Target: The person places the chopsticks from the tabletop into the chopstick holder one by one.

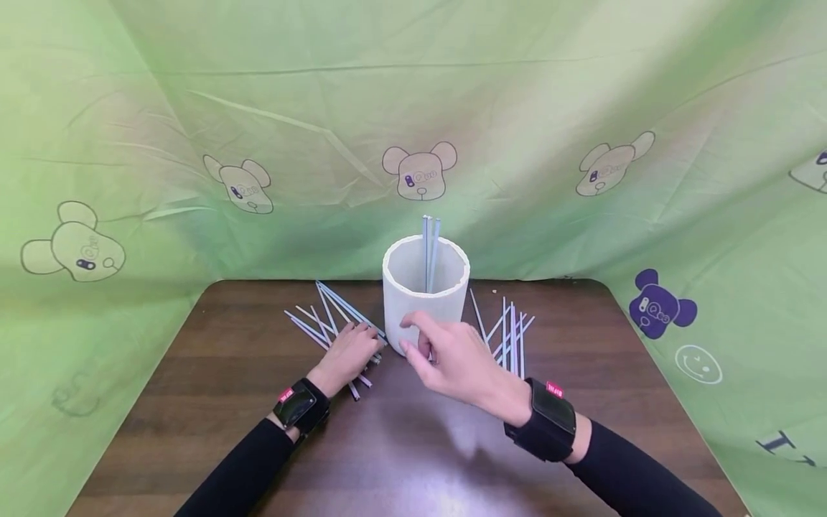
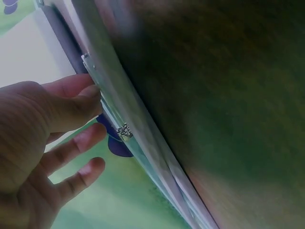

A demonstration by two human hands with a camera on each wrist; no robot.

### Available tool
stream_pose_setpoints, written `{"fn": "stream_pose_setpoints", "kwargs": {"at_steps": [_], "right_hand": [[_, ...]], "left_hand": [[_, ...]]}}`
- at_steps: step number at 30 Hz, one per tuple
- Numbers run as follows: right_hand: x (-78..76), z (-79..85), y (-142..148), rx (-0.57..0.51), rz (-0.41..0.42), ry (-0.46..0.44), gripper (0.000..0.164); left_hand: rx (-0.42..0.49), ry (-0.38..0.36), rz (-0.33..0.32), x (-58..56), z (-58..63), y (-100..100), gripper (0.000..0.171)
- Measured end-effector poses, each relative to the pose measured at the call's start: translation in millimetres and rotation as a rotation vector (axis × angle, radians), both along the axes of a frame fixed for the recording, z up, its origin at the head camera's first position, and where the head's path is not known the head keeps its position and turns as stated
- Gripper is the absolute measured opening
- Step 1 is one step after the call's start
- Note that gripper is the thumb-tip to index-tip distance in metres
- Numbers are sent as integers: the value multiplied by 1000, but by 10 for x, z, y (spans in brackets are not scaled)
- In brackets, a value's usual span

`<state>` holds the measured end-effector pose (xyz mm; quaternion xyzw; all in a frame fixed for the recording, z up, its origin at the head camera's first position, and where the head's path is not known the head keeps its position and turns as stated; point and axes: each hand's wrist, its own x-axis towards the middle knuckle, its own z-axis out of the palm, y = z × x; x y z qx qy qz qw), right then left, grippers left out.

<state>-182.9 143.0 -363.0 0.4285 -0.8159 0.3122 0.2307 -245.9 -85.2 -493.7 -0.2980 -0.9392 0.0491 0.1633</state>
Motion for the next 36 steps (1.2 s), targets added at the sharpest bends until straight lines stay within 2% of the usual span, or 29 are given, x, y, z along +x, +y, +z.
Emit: {"fn": "stream_pose_setpoints", "kwargs": {"at_steps": [6, 9, 20, 24, 28, 32, 36], "right_hand": [[157, -175, 8, 68, -9, -80, 27], [192, -244, 9, 76, -20, -108, 27], [197, -402, 68, 43, -16, -158, 23], [195, -433, 62, 29, -8, -164, 23], [205, -460, 72, 21, -9, -186, 22], [207, -478, 99, 11, -18, -212, 23], [196, -487, 126, 1, -36, -221, 23]], "left_hand": [[9, 100, -56, -33, -50, 6, 16], [-4, 117, -78, -36, -40, -4, 17], [-142, 143, -137, -65, -70, 20, 23], [-213, 202, -166, -91, -60, 19, 26], [-267, 271, -215, -103, -104, 1, 26], [-255, 262, -234, -107, -162, -34, 24], [-173, 257, -258, -101, -160, -79, 12]]}}
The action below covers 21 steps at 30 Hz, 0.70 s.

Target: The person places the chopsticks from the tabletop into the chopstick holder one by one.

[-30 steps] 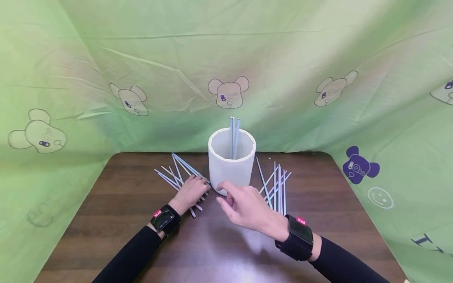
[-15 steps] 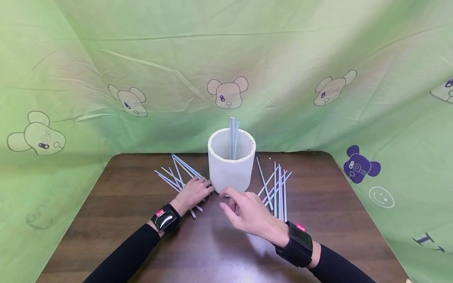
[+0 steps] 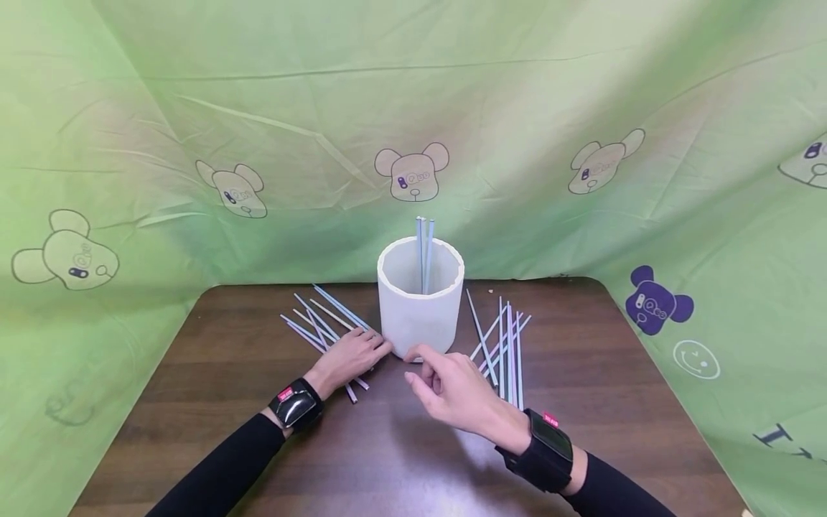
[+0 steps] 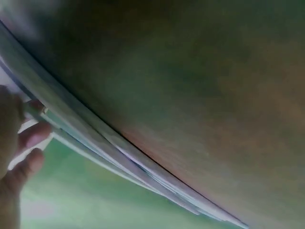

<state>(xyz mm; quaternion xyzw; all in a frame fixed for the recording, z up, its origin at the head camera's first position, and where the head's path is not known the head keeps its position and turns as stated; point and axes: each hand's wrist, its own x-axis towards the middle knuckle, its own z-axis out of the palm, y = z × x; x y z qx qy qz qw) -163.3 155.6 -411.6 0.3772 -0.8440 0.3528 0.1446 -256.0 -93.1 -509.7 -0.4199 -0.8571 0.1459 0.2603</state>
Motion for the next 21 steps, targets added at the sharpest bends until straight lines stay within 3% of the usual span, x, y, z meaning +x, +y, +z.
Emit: {"fn": "stream_pose_setpoints", "kwargs": {"at_steps": [5, 9, 15, 21], "right_hand": [[-11, 1, 24, -16, -10, -4, 23], [2, -7, 34, -24, -13, -11, 24], [35, -47, 37, -28, -2, -36, 23], [47, -69, 44, -35, 6, -55, 21]], "left_hand": [[152, 44, -75, 25, 157, -43, 16], [288, 94, -117, 42, 422, -50, 23], [577, 189, -196, 106, 1094, -44, 33], [916, 298, -353, 157, 1853, -57, 10]]}}
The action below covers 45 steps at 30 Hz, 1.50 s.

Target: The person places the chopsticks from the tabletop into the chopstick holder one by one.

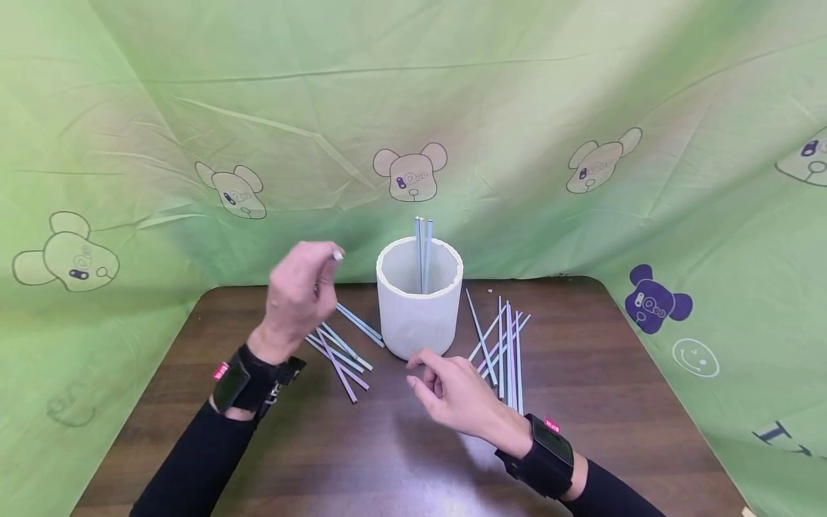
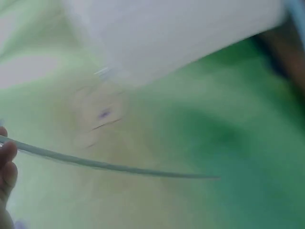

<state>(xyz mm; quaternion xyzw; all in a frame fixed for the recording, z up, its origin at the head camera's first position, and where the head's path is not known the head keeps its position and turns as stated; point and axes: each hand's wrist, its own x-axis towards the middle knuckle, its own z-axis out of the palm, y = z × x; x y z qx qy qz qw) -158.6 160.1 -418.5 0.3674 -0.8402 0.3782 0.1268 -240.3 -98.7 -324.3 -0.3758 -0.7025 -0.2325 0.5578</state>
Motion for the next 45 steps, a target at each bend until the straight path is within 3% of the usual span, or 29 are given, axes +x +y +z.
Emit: {"fn": "stream_pose_setpoints", "kwargs": {"at_steps": [3, 7, 11, 15, 19, 31, 39, 45], "right_hand": [[2, -7, 8, -6, 2, -4, 20], [4, -13, 11, -9, 10, -18, 19], [12, -14, 8, -10, 15, -19, 18], [23, -11, 4, -12, 16, -6, 18], [35, -25, 18, -14, 9, -3, 17], [53, -74, 80, -24, 15, -8, 18], [64, -123, 77, -26, 39, -12, 19], [69, -148, 78, -32, 69, -19, 20]], "left_hand": [[149, 53, -65, 51, 320, -11, 6], [298, 71, -90, 146, 644, 5, 6], [398, 7, -156, 197, 851, 93, 8], [431, -77, -264, 149, 940, 214, 10], [435, -161, -295, 11, 895, 327, 12], [433, -430, -246, -420, 510, 594, 18], [369, -624, -175, -593, 186, 774, 15], [341, -759, -90, -681, 60, 843, 15]]}}
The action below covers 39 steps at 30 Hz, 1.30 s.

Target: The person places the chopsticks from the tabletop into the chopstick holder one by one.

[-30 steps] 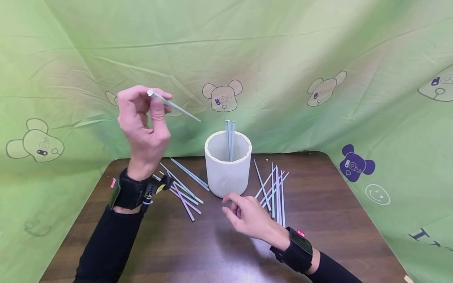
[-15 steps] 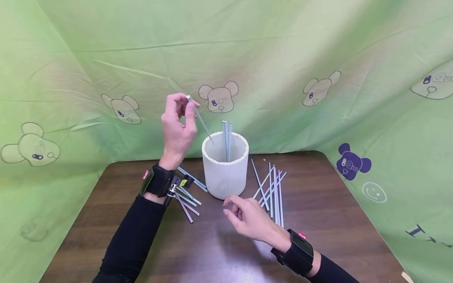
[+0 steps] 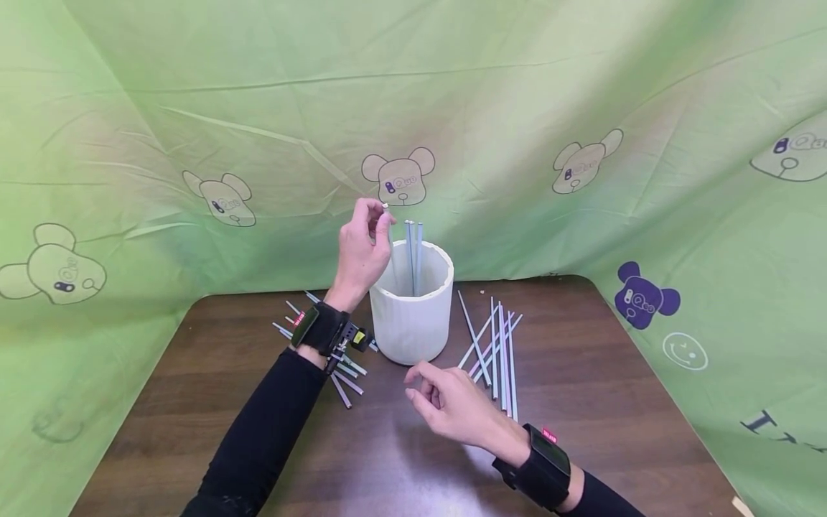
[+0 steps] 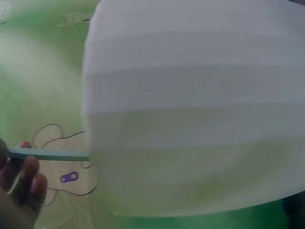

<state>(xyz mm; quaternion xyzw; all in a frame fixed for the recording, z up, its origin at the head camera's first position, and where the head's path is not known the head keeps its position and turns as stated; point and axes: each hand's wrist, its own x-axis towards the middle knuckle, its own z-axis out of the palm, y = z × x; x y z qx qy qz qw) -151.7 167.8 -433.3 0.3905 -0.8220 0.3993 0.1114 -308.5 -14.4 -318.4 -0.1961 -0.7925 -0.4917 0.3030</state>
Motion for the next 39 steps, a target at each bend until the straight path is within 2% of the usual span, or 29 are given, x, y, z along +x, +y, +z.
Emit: {"fn": "stream_pose_setpoints", "kwargs": {"at_steps": [9, 16, 24, 27, 34, 39], "right_hand": [[11, -32, 23, 10, -4, -15, 18], [20, -44, 40, -5, -17, -47, 18], [21, -48, 50, -18, -22, -43, 18], [26, -46, 49, -25, -17, -50, 17], [31, -46, 43, -40, -17, -80, 18], [29, -42, 49, -47, -15, -57, 18]], "left_hand": [[-101, -161, 42, -79, -137, 56, 13], [-161, -306, 25, -106, -195, 88, 13], [-229, -300, 45, -170, -220, 126, 14], [-237, -314, 73, -178, -226, 125, 13], [-349, -289, 153, -203, -231, 135, 19], [-395, -285, 192, -191, -228, 149, 20]]}}
